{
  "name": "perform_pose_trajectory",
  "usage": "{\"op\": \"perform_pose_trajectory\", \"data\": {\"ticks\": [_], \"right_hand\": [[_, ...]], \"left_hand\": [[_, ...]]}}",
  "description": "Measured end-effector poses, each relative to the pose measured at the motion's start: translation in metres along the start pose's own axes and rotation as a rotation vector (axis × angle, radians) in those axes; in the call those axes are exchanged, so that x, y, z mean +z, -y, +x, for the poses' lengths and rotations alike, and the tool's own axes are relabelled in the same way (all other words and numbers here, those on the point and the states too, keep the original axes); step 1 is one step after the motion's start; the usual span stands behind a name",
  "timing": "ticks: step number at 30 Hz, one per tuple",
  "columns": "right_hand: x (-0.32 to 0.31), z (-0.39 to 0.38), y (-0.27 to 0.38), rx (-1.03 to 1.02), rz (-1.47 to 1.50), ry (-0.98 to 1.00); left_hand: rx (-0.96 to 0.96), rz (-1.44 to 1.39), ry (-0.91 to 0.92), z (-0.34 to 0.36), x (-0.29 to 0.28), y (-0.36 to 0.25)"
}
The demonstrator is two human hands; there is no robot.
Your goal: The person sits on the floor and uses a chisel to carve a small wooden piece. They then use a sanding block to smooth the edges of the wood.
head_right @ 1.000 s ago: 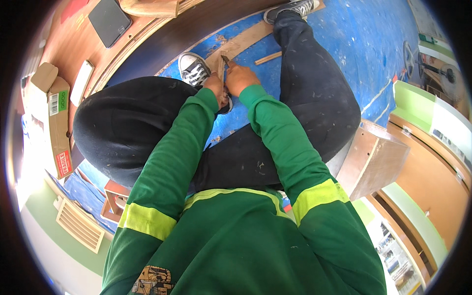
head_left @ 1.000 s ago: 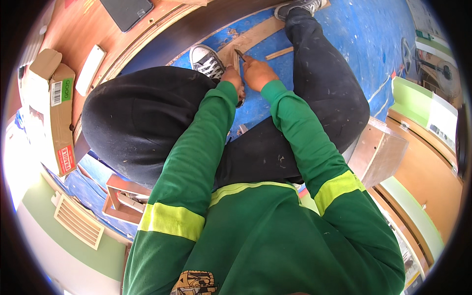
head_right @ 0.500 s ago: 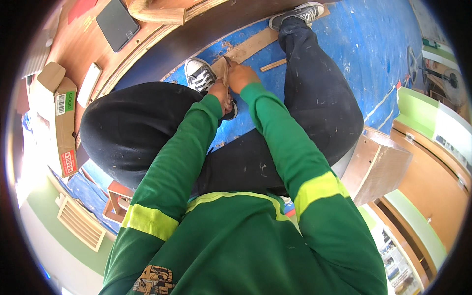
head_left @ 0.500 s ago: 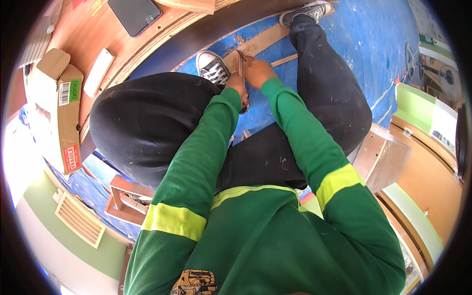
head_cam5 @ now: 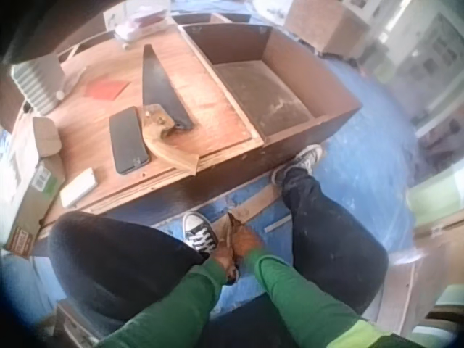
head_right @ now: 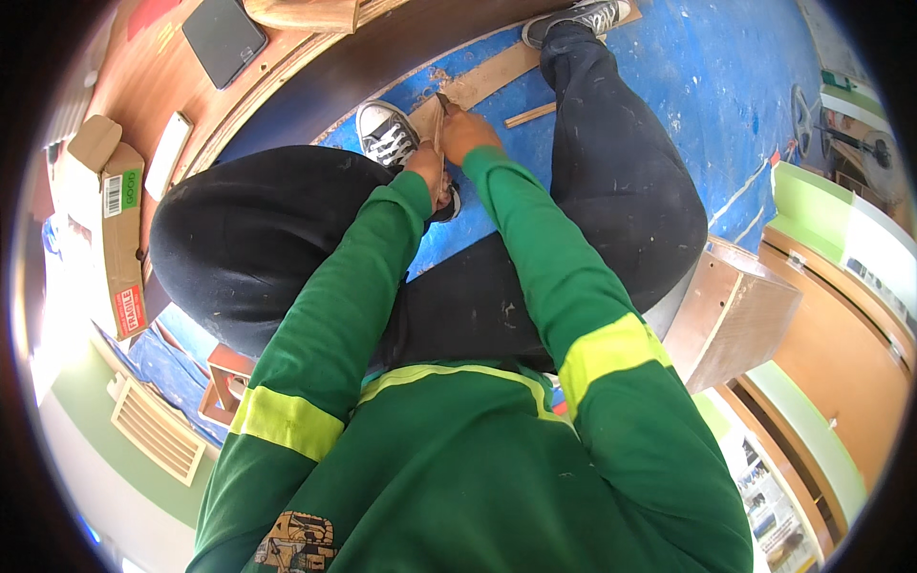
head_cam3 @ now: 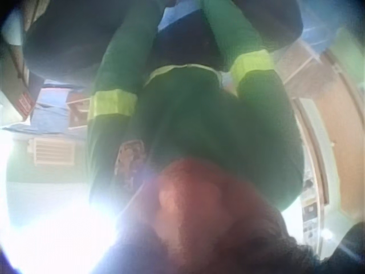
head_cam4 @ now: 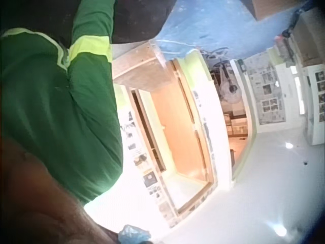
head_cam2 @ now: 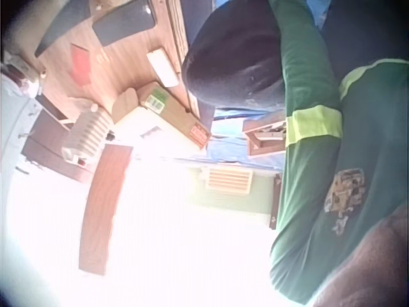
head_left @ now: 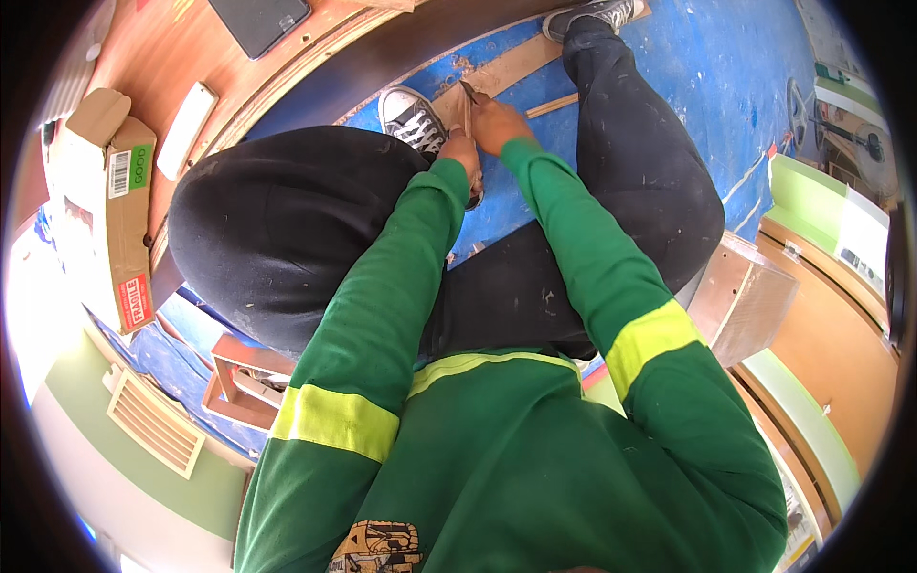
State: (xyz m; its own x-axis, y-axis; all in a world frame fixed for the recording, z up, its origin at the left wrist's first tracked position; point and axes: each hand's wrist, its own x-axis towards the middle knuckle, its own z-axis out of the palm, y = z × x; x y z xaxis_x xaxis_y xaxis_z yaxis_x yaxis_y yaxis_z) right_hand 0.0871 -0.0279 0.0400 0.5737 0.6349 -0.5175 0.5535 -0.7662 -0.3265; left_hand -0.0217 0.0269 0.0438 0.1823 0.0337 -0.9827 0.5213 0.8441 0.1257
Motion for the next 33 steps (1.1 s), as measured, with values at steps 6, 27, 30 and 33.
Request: {"op": "perform_pose_trajectory", "data": {"ticks": [6,27,30,33], "right_hand": [[0.005,-0.013,-0.007,0.176,0.077,0.079],[-0.100,-0.089,-0.023,0.362,1.125,-0.350],[-0.113,-0.110,-0.038,0.289,1.353,-0.298],[-0.117,-0.125,-0.045,0.118,1.645,-0.310]], "left_hand": [[0.041,0.014,-0.024,0.001,0.002,0.001],[0.259,-0.027,0.518,-0.051,0.010,-0.025],[0.612,0.160,0.618,-0.072,0.027,-0.026],[0.944,0.371,0.595,-0.083,0.037,-0.027]]}}
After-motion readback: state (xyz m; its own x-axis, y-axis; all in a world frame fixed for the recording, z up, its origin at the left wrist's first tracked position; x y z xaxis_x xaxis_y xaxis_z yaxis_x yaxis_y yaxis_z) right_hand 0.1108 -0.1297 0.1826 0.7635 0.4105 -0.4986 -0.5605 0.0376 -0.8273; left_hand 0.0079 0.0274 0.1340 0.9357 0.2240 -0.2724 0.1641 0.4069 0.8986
